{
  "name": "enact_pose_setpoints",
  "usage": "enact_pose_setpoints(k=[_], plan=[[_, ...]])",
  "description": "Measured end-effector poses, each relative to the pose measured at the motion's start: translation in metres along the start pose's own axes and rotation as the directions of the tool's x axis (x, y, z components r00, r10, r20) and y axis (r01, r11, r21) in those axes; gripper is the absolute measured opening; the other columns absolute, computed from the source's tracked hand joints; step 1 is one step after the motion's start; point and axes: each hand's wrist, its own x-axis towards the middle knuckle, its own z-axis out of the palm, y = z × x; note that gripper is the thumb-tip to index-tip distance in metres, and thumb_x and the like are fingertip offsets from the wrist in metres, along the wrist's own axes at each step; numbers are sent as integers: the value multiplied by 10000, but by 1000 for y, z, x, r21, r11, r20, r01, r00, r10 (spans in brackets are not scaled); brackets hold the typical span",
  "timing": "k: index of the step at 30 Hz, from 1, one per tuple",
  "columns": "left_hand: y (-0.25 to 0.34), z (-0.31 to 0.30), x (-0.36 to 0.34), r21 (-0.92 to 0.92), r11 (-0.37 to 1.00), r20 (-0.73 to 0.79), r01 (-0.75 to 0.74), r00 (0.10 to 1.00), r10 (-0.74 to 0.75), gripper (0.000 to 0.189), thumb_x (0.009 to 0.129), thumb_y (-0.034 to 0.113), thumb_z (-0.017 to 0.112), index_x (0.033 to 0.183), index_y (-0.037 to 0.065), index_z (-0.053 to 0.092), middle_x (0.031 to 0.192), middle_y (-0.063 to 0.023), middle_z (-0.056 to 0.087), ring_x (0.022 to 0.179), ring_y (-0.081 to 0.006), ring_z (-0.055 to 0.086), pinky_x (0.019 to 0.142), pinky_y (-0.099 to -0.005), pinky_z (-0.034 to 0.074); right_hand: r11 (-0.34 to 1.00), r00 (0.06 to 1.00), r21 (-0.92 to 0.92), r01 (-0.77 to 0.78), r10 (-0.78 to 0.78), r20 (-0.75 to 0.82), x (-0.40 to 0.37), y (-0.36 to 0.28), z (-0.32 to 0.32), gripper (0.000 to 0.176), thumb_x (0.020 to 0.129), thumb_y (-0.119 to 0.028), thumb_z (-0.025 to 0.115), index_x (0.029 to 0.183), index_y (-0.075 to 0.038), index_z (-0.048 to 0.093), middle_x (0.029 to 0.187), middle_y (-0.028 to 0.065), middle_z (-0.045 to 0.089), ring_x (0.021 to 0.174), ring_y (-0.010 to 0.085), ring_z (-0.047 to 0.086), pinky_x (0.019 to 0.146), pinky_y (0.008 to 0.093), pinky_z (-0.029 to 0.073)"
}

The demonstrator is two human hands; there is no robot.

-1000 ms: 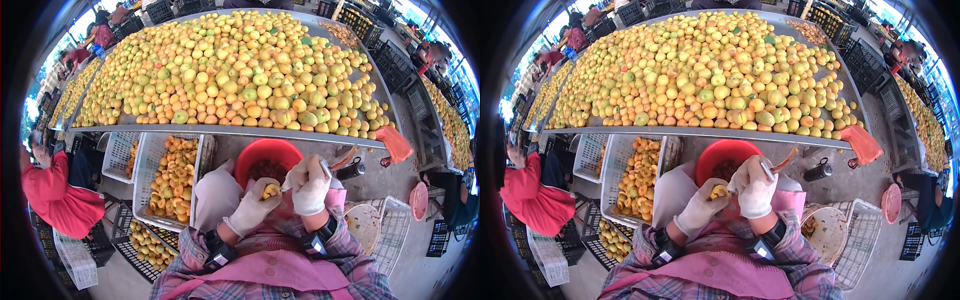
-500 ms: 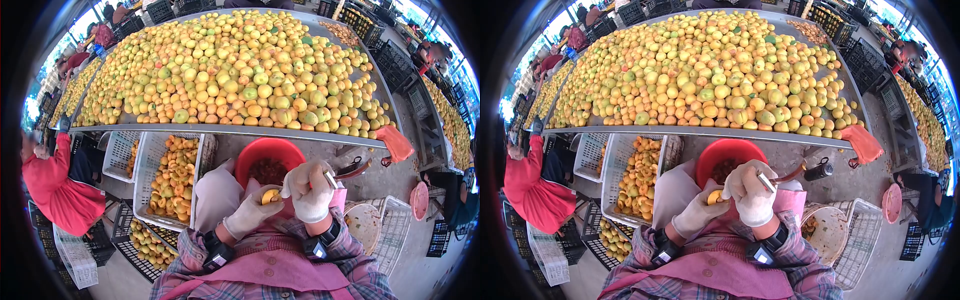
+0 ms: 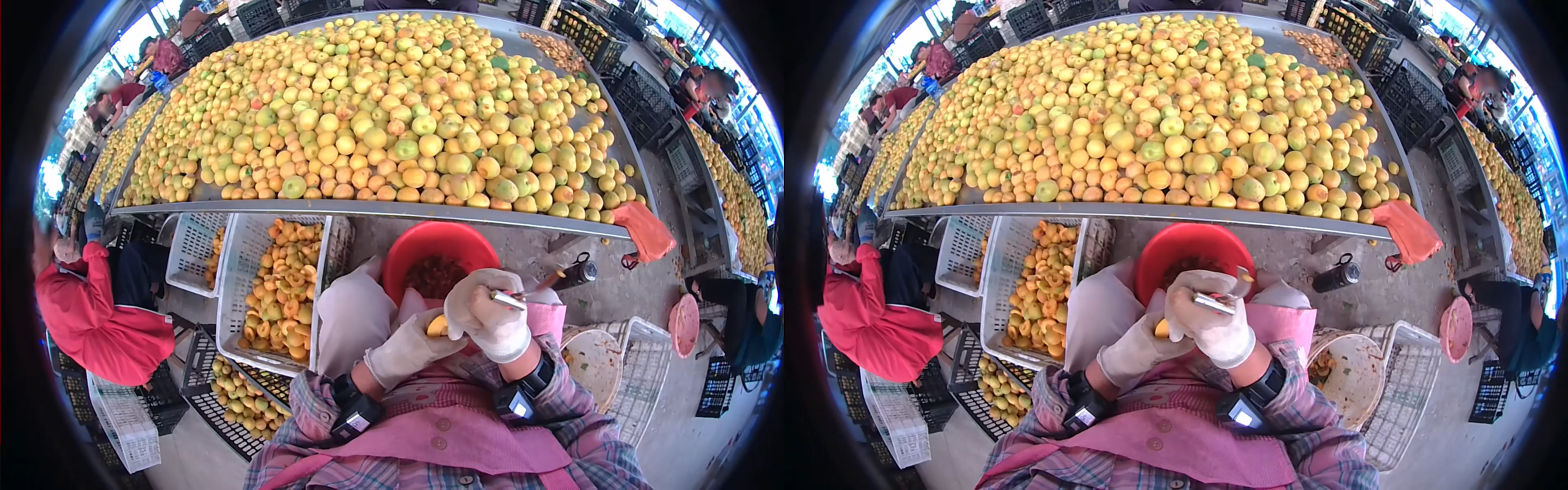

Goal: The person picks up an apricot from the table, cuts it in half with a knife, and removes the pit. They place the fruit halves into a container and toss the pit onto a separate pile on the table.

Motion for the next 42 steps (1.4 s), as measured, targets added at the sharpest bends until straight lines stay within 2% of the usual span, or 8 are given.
enact_pose_setpoints(k=[2, 5, 24, 31, 33, 36, 38, 42], plan=[[1, -2, 0, 14, 1000, 18, 4, 1000, -4, 281, 863, 152, 701, 1097, 29, 609, 956, -3, 627, 878, -88, 562, 811, -265, 467, 948, 996, 316, -45, 18, 89, 4, 14, 5, 70, 917, -31, 509, 928, -52, 575, 822, 64, 586, 701, 144, 579, 589, 245, 453], [-1, -4, -1, 29, 998, 85, 49, 995, -52, 288, 850, 136, 704, 1096, 21, 607, 942, -2, 625, 873, -89, 566, 802, -267, 469, 522, 986, 849, -83, 167, -6, 22, -23, 10, 275, 977, -150, 465, 719, -58, 446, 537, 8, 420, 399, 119, 387, 386, 250, 288], [6, 2, -5, 146, 983, 285, 107, 947, -145, 229, 779, 152, 729, 934, 48, 598, 825, 23, 578, 775, -85, 527, 727, -262, 441, 1, 904, 948, -319, 299, 304, 17, -1, 0, 462, 1020, -439, 406, 692, -119, 460, 493, -43, 269, 360, 104, 233, 373, 283, 235], [20, 7, -13, -360, 904, 180, 232, 968, -177, 351, 977, 434, 519, 1076, 99, 557, 831, 41, 522, 674, -63, 440, 596, -196, 362, 260, 940, 956, 133, 274, -205, 17, -19, 3, 367, 1038, -260, 398, 712, -92, 396, 524, -25, 284, 377, 101, 274, 384, 279, 312], [25, 9, -14, -434, 882, 97, 186, 982, -159, 398, 992, 475, 479, 1105, 99, 545, 832, 40, 514, 665, -66, 434, 586, -196, 365, 585, 929, 785, 204, 137, -344, 14, -21, 7, 273, 1002, -73, 400, 732, -67, 361, 552, -17, 314, 397, 104, 316, 399, 271, 344], [22, 7, -12, -324, 939, 1, 120, 992, -126, 424, 1008, 463, 446, 1166, 77, 521, 857, 32, 534, 703, -94, 496, 617, -200, 420, 626, 923, 737, 254, 71, -378, 13, -21, 15, 227, 947, 58, 359, 749, -52, 341, 565, -11, 327, 416, 110, 362, 412, 262, 357], [8, 4, -10, -17, 999, -85, -43, 996, 42, 492, 882, 0, 602, 1243, -29, 269, 868, -50, 570, 757, -189, 590, 712, -271, 492, 709, 927, 667, 229, 50, -371, 11, -27, 16, 245, 957, 21, 365, 725, -55, 346, 564, -6, 346, 432, 121, 414, 417, 259, 363], [-5, -3, -4, 346, 897, 13, -275, 957, 289, 395, 876, 19, 598, 1199, 10, 371, 854, -56, 569, 746, -189, 585, 683, -282, 490, 585, 996, 810, 36, 48, -79, 3, -5, 16, 246, 972, -77, 414, 734, -63, 475, 665, 14, 492, 581, 129, 536, 534, 258, 453]])
